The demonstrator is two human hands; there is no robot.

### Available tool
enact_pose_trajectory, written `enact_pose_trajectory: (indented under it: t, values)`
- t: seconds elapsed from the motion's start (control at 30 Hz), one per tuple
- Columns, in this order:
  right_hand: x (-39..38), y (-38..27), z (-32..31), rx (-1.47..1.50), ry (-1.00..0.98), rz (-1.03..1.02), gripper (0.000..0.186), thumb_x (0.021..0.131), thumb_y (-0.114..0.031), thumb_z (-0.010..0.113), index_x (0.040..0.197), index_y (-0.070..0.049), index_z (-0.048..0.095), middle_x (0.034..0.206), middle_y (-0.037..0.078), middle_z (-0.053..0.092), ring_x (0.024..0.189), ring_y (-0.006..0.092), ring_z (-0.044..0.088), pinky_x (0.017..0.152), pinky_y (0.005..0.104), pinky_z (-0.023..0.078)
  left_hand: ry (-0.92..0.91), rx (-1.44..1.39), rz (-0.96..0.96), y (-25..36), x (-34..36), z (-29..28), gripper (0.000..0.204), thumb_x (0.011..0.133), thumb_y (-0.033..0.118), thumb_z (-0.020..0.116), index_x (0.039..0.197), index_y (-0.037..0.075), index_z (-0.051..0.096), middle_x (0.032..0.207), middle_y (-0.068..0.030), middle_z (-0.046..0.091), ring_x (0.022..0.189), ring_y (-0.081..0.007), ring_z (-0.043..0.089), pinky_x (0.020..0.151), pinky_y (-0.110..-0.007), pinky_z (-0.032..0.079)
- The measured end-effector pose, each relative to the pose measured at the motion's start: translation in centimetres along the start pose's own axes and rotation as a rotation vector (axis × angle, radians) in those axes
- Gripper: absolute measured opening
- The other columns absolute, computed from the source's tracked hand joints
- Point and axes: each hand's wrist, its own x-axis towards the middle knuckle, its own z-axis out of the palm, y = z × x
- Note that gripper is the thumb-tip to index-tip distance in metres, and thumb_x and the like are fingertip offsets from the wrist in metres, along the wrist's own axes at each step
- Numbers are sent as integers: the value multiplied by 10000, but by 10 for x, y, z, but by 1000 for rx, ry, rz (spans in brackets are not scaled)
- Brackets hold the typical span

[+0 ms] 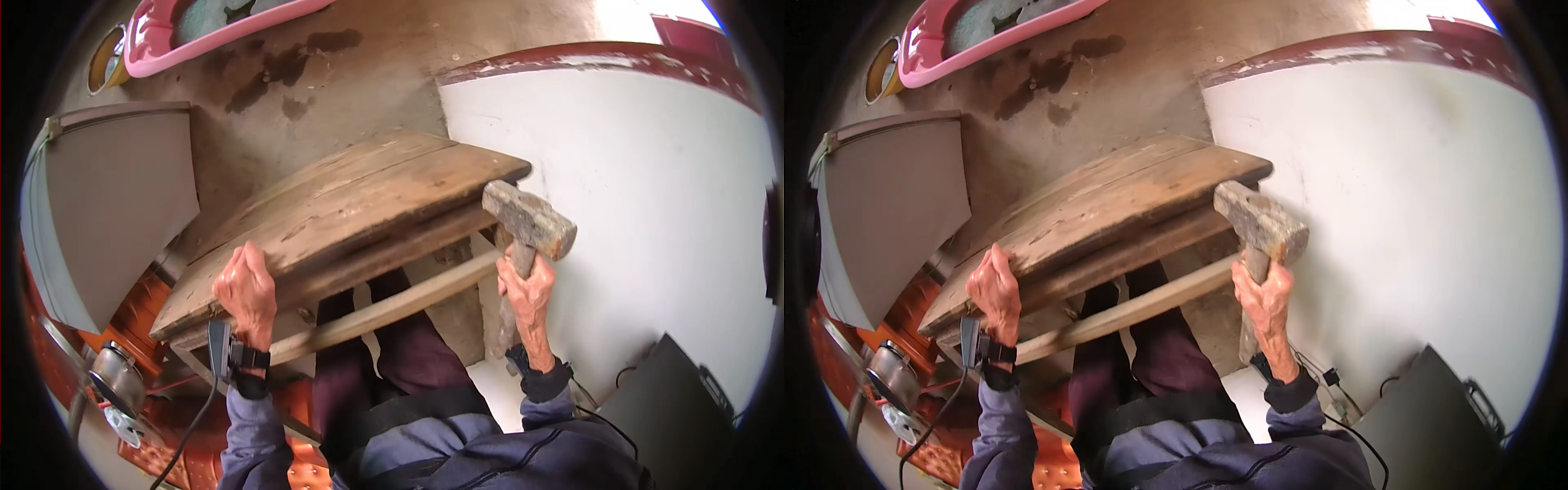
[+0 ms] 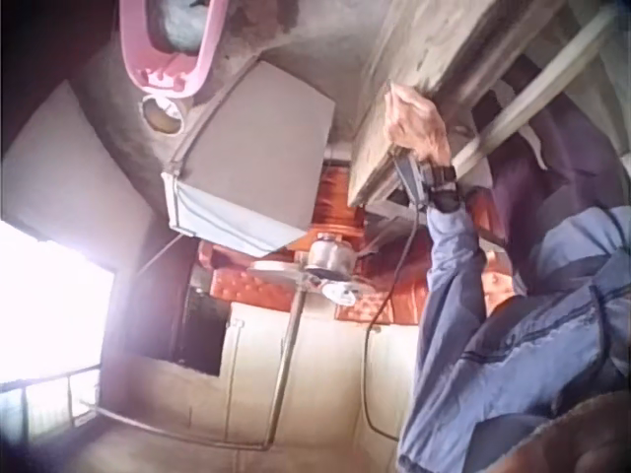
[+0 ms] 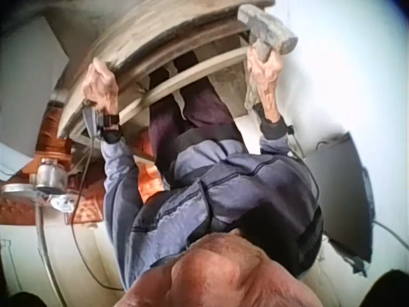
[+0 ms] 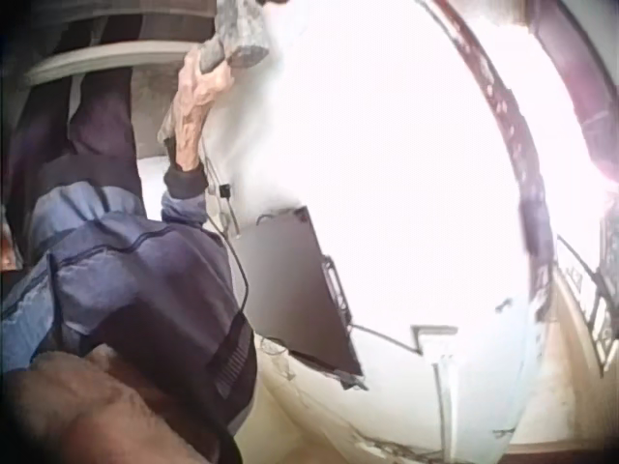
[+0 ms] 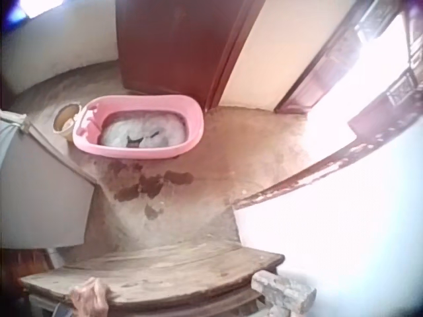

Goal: Sweeping the floor and using a hammer to adjust or fix a wooden table frame.

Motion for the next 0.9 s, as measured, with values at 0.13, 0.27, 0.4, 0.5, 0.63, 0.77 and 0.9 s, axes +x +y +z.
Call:
enact_pose_trajectory:
  t: [0.13,0.27,0.4,0.5,0.63,0.77,0.9]
  values:
    - [1,-3,12,-67,70,145,72,780,40,592,817,21,533,640,33,522,459,103,486,412,240,391,37,-59,11,0,0,-2,205,813,95,407,683,42,556,657,-115,542,607,-315,534,552,-387,403]
    - [5,-3,15,-89,76,128,83,796,83,550,833,17,518,625,40,521,445,115,483,415,254,395,-11,-33,19,4,5,1,256,850,91,374,699,-7,555,695,-137,575,632,-314,551,579,-352,419]
    - [5,17,8,-94,111,173,93,801,81,554,858,21,511,635,57,512,438,127,478,422,283,405,-10,-21,9,9,8,2,228,824,96,385,693,2,546,704,-121,593,635,-304,561,590,-351,422]
    - [0,16,23,6,153,139,132,783,69,583,869,3,507,616,39,521,448,108,487,417,250,395,26,0,73,-5,6,0,154,749,68,431,669,34,557,687,-101,590,599,-286,562,547,-361,415]
    - [-1,6,21,-171,177,180,68,808,52,553,840,10,510,530,30,483,440,112,484,420,252,393,51,-13,96,-7,6,3,125,714,59,450,643,38,552,670,-89,587,567,-258,560,511,-337,404]
    - [-2,3,19,-66,128,147,28,832,25,540,849,11,521,550,31,475,447,101,455,426,258,386,42,-44,83,-4,5,6,122,725,71,461,651,45,554,677,-85,586,573,-259,552,514,-336,401]
    - [-2,8,17,-151,201,119,44,818,-18,601,822,-7,558,565,0,503,435,78,457,415,224,363,-43,33,54,3,4,5,176,772,96,430,679,37,568,673,-106,578,594,-283,550,551,-349,408]
